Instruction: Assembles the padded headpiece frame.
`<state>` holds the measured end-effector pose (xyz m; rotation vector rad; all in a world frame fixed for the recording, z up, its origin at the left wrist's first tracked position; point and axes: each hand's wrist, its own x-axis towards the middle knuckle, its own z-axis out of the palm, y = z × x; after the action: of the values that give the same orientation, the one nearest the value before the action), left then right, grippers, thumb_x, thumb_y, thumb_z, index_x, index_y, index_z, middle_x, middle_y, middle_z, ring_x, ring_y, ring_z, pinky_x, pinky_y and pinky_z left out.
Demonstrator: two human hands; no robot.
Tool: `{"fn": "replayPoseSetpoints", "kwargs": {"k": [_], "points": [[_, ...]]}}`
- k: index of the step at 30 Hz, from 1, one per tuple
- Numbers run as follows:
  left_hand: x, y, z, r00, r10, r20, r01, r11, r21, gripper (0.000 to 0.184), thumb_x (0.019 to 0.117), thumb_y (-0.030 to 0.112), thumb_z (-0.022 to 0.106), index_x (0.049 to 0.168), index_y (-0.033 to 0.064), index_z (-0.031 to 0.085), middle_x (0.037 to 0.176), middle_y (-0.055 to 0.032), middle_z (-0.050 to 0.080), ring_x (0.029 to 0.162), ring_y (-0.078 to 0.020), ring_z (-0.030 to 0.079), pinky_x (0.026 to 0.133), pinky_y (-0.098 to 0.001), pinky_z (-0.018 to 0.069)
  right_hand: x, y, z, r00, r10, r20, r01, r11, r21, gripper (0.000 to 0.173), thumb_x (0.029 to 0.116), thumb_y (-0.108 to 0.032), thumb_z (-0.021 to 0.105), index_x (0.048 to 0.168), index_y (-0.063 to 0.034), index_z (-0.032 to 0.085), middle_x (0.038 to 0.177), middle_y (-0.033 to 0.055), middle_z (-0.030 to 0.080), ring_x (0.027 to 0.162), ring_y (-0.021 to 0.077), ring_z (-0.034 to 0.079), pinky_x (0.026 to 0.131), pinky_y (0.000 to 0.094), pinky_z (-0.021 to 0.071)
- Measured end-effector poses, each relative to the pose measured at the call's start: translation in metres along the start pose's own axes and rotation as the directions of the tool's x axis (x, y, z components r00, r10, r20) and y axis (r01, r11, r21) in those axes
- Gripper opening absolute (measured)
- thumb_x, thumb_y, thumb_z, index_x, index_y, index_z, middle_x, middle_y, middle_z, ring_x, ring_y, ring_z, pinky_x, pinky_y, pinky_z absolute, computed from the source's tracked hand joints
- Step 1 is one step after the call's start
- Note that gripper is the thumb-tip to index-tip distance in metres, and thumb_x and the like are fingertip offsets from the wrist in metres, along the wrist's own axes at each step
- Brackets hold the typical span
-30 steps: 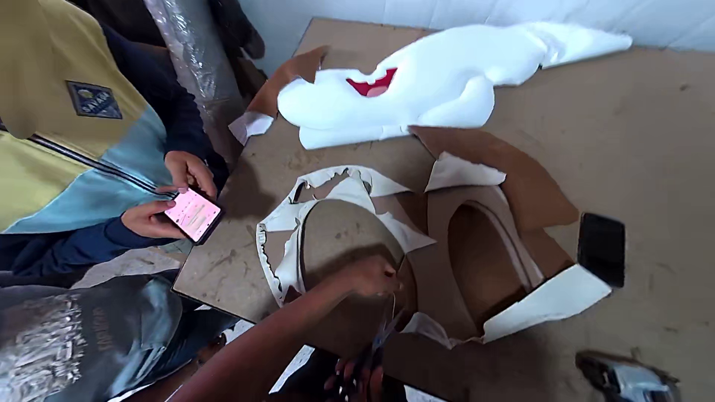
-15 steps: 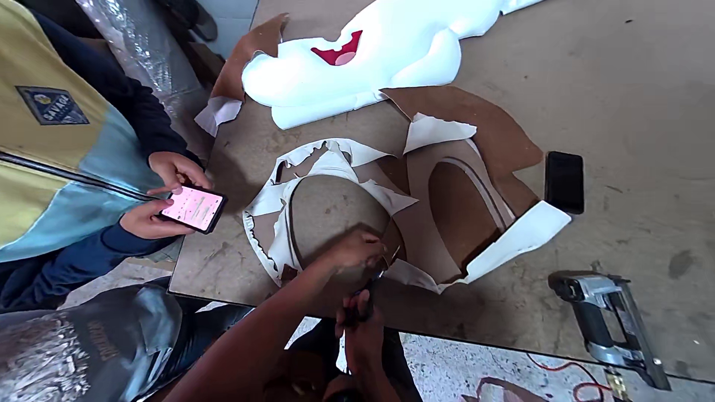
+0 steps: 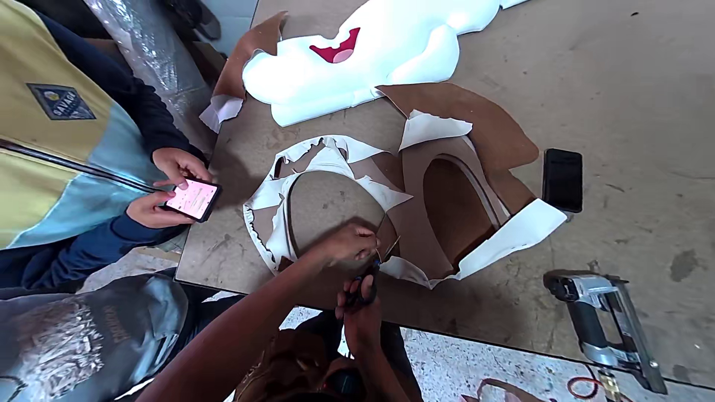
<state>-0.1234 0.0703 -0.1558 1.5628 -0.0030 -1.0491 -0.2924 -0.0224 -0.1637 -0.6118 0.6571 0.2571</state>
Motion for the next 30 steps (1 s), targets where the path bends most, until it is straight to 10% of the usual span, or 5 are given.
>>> {"fn": "replayPoseSetpoints", "kwargs": {"k": [18,21,26,30], "points": [[-0.011,0.0,-0.005,1.0,0.019,-0.022,-0.02,0.998,-0.058,0.029,0.105,0.027,0.059,0.101,0.0017,0.071,0.072,-0.0056,0.061,0.055,-0.011,0.052,0.051,-0.0249,0.0452,0.005,0.016,-0.009,1.0,-0.007,-0.006,0.006,0.985,-0.173,0.054,0.1001,-0.054,0.059,0.102,0.0003,0.06,0.084,0.017,0.063,0.066,0.0261,0.066,0.058,0.0423,0.0608],[-0.006,-0.006,-0.015,0.973,0.227,-0.037,-0.22,0.967,0.13,0.021,0.1045,0.018,0.057,0.11,0.0024,0.072,0.089,-0.0077,0.071,0.077,-0.0152,0.068,0.073,-0.0339,0.0592,-0.008,0.01,-0.014,0.999,0.042,0.011,-0.039,0.98,-0.193,0.047,0.1052,-0.044,0.055,0.101,0.0031,0.059,0.089,0.0183,0.063,0.068,0.027,0.066,0.057,0.0415,0.0604],[0.014,-0.004,-0.027,0.789,0.598,0.144,-0.426,0.362,0.829,0.07,0.0851,0.014,0.074,0.148,0.0349,0.054,0.151,0.0016,0.051,0.139,-0.0199,0.048,0.115,-0.0497,0.0431,-0.017,0.004,-0.02,0.998,0.058,-0.02,-0.061,0.978,-0.198,0.046,0.1062,-0.041,0.054,0.097,0.0034,0.06,0.089,0.0181,0.064,0.064,0.0251,0.065,0.053,0.0397,0.0593],[0.04,-0.004,-0.031,0.659,0.655,0.37,-0.525,0.048,0.85,0.023,0.1011,0.031,0.062,0.121,0.0337,0.074,0.139,-0.0002,0.062,0.132,-0.0209,0.053,0.112,-0.0467,0.0418,-0.014,0.005,-0.012,0.997,0.067,-0.045,-0.074,0.983,-0.169,0.049,0.1071,-0.044,0.05,0.096,0.0034,0.06,0.088,0.0177,0.063,0.062,0.0242,0.064,0.052,0.039,0.0588]]}}
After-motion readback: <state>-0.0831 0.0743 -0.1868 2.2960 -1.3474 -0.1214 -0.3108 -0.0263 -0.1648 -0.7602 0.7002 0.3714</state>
